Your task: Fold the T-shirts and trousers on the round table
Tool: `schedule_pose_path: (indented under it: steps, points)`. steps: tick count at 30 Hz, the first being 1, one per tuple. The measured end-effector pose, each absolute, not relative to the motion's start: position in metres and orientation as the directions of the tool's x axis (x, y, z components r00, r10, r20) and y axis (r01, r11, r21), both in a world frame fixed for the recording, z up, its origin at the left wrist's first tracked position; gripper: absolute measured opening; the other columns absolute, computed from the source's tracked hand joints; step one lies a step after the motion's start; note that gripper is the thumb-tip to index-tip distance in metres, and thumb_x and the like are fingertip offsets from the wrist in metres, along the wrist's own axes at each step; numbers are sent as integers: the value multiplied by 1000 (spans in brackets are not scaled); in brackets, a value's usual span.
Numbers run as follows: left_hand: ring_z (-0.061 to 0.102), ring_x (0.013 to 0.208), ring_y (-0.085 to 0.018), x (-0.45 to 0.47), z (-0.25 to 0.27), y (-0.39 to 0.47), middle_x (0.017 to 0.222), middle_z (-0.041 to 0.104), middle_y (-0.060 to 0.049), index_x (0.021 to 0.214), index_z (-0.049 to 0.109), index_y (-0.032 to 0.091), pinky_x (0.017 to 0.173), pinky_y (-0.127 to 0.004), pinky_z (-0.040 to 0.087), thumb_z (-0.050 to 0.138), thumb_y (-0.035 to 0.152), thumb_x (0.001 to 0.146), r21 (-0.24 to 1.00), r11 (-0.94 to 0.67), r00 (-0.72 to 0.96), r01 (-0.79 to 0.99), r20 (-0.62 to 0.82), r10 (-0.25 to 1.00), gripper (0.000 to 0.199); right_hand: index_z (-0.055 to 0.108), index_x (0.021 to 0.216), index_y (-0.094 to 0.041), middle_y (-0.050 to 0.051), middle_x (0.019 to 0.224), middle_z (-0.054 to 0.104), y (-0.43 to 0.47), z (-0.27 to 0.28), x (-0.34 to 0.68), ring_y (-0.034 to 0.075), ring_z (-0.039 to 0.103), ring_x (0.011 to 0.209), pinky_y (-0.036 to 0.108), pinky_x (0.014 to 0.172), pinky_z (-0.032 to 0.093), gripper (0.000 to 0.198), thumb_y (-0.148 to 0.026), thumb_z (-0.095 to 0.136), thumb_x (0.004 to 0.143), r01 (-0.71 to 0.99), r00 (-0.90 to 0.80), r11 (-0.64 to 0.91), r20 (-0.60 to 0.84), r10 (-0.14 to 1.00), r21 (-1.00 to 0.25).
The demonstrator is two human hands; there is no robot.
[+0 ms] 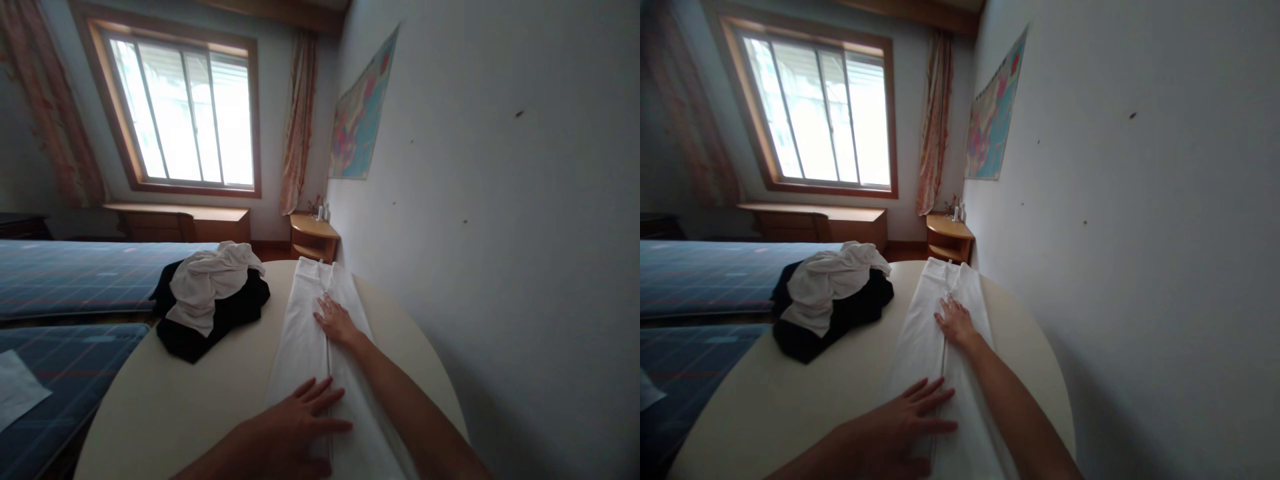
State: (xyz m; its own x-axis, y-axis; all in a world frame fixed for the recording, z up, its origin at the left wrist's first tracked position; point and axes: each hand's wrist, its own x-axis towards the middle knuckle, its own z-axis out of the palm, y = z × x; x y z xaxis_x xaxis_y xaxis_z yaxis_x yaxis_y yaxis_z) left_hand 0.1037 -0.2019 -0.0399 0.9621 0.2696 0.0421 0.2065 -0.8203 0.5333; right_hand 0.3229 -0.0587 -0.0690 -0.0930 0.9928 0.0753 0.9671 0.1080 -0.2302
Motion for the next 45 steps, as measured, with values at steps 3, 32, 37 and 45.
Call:
schedule_pose_path:
  steps: [3, 32, 37, 45]
  points:
    - [6, 147, -42, 105, -39, -205, 164, 9, -10, 151, 36, 32, 115, -67, 12, 67, 46, 84, 500, -838, 968, 217, 0, 250, 75, 28, 155, -21, 13, 162, 21, -83, -73, 321, 29, 18, 149, 46, 119, 14, 69, -60, 27, 99, 966, -113, 116, 28, 993, -231]
    - [8, 150, -33, 100, -70, -171, 164, 15, -8, 154, 29, 30, 120, -57, 11, 49, 45, 94, 371, -714, 755, 594, 49, 654, 65, 46, 145, -32, 5, 141, 56, -52, -46, 312, 28, 45, 131, 44, 105, 34, 50, -46, 40, 97, 957, 11, 14, 82, 997, -291]
    - [9, 150, -34, 100, -69, -170, 164, 15, -7, 154, 28, 30, 120, -58, 13, 50, 46, 94, 381, -706, 754, 596, 35, 656, 66, 52, 140, -34, 2, 142, 56, 1, -49, 303, 27, 47, 132, 45, 106, 35, 48, -49, 34, 97, 950, 50, -43, 16, 999, -308]
    - [7, 150, -34, 102, -67, -171, 164, 13, -8, 154, 29, 29, 120, -57, 12, 52, 45, 93, 399, -693, 754, 601, 6, 657, 68, 62, 129, -27, 6, 142, 55, 31, -61, 299, 25, 49, 128, 39, 100, 41, 43, -36, 36, 95, 959, 79, -64, 42, 996, -277]
